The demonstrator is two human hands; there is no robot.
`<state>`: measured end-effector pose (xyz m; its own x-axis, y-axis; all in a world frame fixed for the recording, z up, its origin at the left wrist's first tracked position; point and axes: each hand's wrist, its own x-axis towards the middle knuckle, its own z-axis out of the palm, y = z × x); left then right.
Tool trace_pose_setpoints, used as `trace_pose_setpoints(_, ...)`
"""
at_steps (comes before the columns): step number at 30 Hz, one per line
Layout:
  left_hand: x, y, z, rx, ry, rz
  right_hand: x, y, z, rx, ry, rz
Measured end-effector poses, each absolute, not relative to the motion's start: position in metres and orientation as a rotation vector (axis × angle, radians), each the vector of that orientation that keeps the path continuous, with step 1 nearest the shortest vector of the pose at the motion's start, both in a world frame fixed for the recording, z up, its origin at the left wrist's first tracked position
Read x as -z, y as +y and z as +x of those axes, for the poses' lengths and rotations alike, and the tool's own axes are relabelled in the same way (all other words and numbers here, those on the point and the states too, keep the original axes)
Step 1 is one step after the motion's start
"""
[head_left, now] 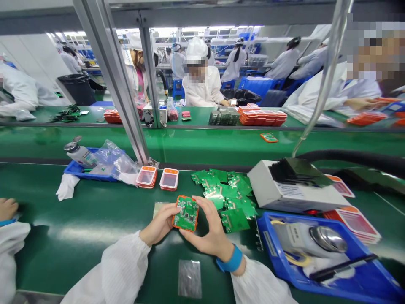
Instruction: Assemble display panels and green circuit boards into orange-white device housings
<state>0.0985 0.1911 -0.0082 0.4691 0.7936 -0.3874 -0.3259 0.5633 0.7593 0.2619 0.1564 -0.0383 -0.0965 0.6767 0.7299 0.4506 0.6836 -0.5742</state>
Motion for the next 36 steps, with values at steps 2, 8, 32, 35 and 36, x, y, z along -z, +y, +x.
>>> trace_pose_setpoints(2, 0.008, 0.191, 0.098, -0.759, 0.836, 0.656, 0.038, 0.157, 0.262, -0.233, -1.74, -0.913)
trace_pose_setpoints(8, 0.007, 0.191, 0.096, -0.795, 0.857, 0.649, 0.032, 0.163, 0.259, -0.106, -1.809, -0.904)
trace_pose_setpoints(32, 0.033, 0.206, 0.095, -0.672, 0.428, 0.633, -0.064, 0.265, 0.287, 0.212, -2.386, -1.434)
trace_pose_setpoints(35, 0.042, 0.201, 0.101, -0.667, 0.43, 0.677, -0.069, 0.319, 0.296, 0.177, -2.422, -1.582)
trace_pose_setpoints(36, 0.048, 0.199, 0.104, -0.662, 0.427, 0.686, -0.068, 0.336, 0.3, 0.157, -2.441, -1.637)
